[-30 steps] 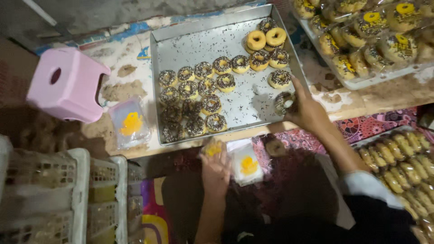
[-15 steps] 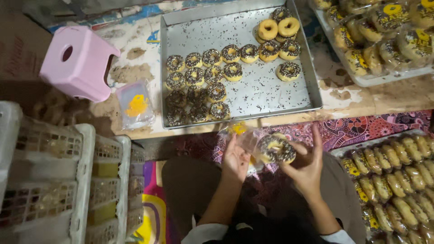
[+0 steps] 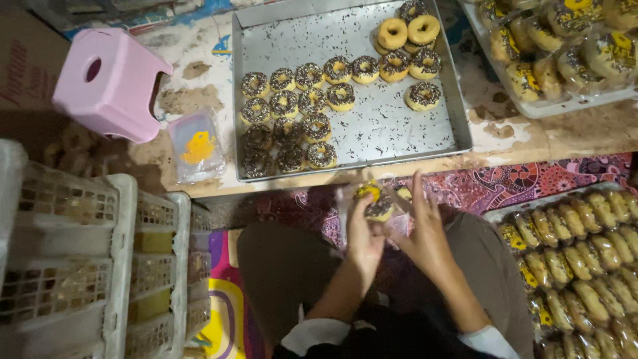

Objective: The person sits on the floor and repeatedly picks donuts from a metal tray, places them into small plastic bags, and sets the filled bags aside. The tray contains plain and chocolate-sprinkled donuts, and the person handles them one at a time.

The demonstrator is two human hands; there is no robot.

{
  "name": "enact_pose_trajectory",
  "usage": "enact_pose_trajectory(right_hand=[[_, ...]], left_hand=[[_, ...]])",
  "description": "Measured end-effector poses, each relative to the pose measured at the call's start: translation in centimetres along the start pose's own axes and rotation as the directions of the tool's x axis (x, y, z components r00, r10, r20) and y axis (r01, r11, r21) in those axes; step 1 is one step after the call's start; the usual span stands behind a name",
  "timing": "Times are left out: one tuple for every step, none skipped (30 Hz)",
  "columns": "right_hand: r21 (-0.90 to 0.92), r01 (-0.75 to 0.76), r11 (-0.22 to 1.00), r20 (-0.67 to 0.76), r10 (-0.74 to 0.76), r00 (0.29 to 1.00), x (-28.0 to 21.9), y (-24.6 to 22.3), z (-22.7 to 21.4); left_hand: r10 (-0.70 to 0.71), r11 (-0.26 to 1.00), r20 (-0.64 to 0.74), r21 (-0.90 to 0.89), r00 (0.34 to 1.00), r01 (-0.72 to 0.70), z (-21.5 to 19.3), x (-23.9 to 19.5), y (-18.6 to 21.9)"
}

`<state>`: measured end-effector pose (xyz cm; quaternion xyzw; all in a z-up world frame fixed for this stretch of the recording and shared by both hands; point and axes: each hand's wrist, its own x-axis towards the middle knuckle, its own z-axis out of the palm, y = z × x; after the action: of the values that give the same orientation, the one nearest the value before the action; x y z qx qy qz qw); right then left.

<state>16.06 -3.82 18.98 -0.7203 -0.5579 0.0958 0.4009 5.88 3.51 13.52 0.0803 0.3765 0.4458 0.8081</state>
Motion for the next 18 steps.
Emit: enact_pose_trajectory(right_hand=[[0.036, -0.084, 0.996, 0.022, 0.083, 0.996, 0.6, -0.2, -0.3], [0.069, -0.163, 0.984, 0.050, 0.160, 0.986, 1.3, -0.2, -0.6], [0.065, -0.075, 0.995, -0.009, 0.076, 0.997, 2.0, 0.0, -0.7], [0.055, -0.004, 0.998, -0.059, 0.008, 0.998, 1.7, 0.3, -0.7], [0.043, 0.066, 0.997, -0.107, -0.061, 0.992, 1.4, 0.8, -0.7], [-0.012, 0.208, 0.978, -0.082, -0.208, 0.975, 1.5, 1.2, -0.6], [-0.062, 0.345, 0.936, -0.048, -0.348, 0.936, 1.5, 1.6, -0.5], [-0.105, 0.486, 0.868, -0.008, -0.489, 0.872, 1.8, 2.0, -0.5], [-0.057, 0.469, 0.882, 0.025, -0.468, 0.883, 2.0, 2.4, -0.4], [-0.007, 0.441, 0.898, 0.070, -0.439, 0.896, 1.8, 2.7, -0.5], [0.043, 0.409, 0.911, 0.117, -0.411, 0.904, 1.6, 2.9, -0.6], [0.034, 0.201, 0.979, 0.206, -0.203, 0.957, 1.4, 2.9, -0.8], [0.006, -0.015, 1.000, 0.291, 0.013, 0.957, 1.1, 2.7, -1.1], [-0.042, -0.224, 0.974, 0.368, 0.223, 0.903, 0.8, 2.4, -1.5], [-0.008, -0.136, 0.991, 0.274, 0.133, 0.952, 0.5, 1.9, -1.9], [0.014, -0.044, 0.999, 0.181, 0.041, 0.983, 0.0, 1.3, -2.5], [0.027, 0.051, 0.998, 0.085, -0.053, 0.995, -0.3, 0.8, -3.0], [-0.099, 0.228, 0.969, 0.119, -0.216, 0.969, -0.6, 0.3, -3.6]], left_hand=[[-0.081, 0.997, -0.080, -0.028, 0.994, 0.079, -0.3, 0.4, 0.5], [-0.160, 0.986, -0.155, -0.067, 0.975, 0.152, -0.6, 0.8, 0.9], [-0.121, 0.992, -0.076, -0.026, 0.990, 0.120, -0.9, 1.3, 1.2], [-0.098, 0.995, -0.010, 0.016, 0.995, 0.098, -1.8, 1.0, 1.0], [-0.078, 0.996, 0.058, 0.056, 0.995, 0.075, -2.6, 0.7, 0.8], [-0.160, 0.987, 0.110, 0.031, 0.981, 0.157, -2.9, 0.7, 1.1], [-0.239, 0.971, 0.164, 0.011, 0.957, 0.240, -3.1, 0.5, 1.3], [-0.304, 0.950, 0.224, -0.008, 0.926, 0.314, -3.1, 0.4, 1.7], [-0.166, 0.971, 0.284, 0.212, 0.944, 0.107, -3.1, 0.3, 2.0], [-0.051, 0.910, 0.360, 0.401, 0.931, -0.106, -3.3, -0.2, 2.1], [0.042, 0.773, 0.454, 0.549, 0.890, -0.317, -3.5, -0.5, 2.2], [0.079, 0.713, 0.553, 0.550, 0.829, -0.435, -3.8, -1.1, 2.3], [0.104, 0.645, 0.647, 0.534, 0.756, -0.546, -4.1, -1.6, 2.5], [0.119, 0.572, 0.734, 0.500, 0.669, -0.650, -4.1, -1.7, 2.7], [0.120, 0.651, 0.631, 0.533, 0.767, -0.540, -4.2, -2.1, 2.8], [0.107, 0.727, 0.513, 0.544, 0.852, -0.419, -4.2, -2.4, 2.8], [0.079, 0.794, 0.385, 0.533, 0.919, -0.292, -4.2, -2.9, 2.8], [0.041, 0.770, 0.416, 0.566, 0.909, -0.294, -4.1, -3.3, 2.9]])
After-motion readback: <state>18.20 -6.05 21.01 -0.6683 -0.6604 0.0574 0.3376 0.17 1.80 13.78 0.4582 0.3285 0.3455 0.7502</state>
